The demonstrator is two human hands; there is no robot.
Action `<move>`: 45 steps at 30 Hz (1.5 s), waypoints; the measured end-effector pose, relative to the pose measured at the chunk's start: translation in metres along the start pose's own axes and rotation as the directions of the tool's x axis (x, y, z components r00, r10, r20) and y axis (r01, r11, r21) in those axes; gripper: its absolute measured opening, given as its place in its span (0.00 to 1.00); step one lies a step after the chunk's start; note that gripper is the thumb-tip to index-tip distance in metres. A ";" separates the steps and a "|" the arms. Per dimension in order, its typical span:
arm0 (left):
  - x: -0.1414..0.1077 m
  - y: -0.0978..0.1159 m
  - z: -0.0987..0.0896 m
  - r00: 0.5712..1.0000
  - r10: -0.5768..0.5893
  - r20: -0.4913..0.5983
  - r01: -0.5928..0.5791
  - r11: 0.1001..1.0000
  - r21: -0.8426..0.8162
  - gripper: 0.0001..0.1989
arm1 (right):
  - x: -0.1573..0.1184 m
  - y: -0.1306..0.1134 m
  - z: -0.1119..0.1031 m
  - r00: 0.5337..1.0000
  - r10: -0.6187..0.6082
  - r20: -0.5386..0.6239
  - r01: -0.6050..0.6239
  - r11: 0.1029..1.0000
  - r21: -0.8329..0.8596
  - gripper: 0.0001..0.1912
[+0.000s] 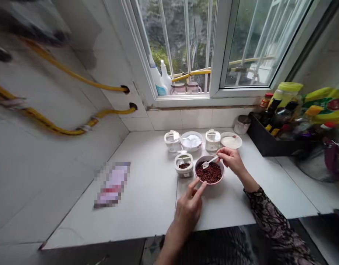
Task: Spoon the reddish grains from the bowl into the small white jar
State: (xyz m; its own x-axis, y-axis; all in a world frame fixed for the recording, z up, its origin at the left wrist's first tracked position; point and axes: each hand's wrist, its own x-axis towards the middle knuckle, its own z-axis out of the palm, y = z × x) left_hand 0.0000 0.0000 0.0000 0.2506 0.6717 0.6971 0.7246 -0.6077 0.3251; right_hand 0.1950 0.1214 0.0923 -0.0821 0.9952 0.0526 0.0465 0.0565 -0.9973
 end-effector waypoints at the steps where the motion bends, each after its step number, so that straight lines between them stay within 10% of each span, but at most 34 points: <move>1: 0.000 0.001 0.000 1.000 -0.005 0.004 0.005 1.000 -0.006 0.28 | 0.000 0.000 -0.001 1.000 0.002 0.007 -0.003 1.000 0.006 0.09; 9: -0.002 0.001 0.000 1.000 0.000 -0.007 -0.001 1.000 -0.015 0.30 | -0.002 0.004 0.013 0.999 -0.014 0.052 0.008 0.993 0.117 0.14; 14: -0.002 0.000 0.001 1.000 0.008 -0.012 -0.008 1.000 -0.014 0.31 | -0.014 0.009 0.043 0.964 -0.266 0.005 0.266 0.964 0.006 0.12; 20: -0.002 0.000 0.001 1.000 0.019 -0.003 -0.019 1.000 -0.004 0.32 | -0.024 0.017 0.051 0.618 -0.737 0.274 0.773 0.506 -0.382 0.10; 22: -0.002 -0.001 0.000 1.000 0.020 -0.001 -0.019 1.000 0.001 0.32 | -0.024 0.016 0.046 0.589 -0.759 0.277 0.791 0.473 -0.387 0.10; 27: -0.001 0.000 0.000 1.000 0.007 -0.006 -0.007 1.000 0.001 0.31 | -0.017 0.008 0.023 0.793 -0.606 0.070 0.588 0.728 -0.353 0.07; 30: -0.002 0.001 0.000 1.000 0.000 -0.001 0.000 1.000 -0.006 0.29 | -0.009 0.005 0.004 0.871 -0.474 0.132 0.480 0.759 -0.440 0.08; 45: -0.003 0.001 0.000 1.000 -0.013 0.009 0.013 1.000 -0.026 0.31 | 0.003 0.014 -0.004 0.990 -0.073 0.121 0.103 0.960 -0.262 0.08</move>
State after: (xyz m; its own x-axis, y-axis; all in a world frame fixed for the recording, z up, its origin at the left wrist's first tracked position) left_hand 0.0000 -0.0023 -0.0014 0.2469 0.6833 0.6871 0.7108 -0.6097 0.3509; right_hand 0.1992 0.1252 0.0787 -0.2056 0.9714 0.1186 0.2971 0.1774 -0.9382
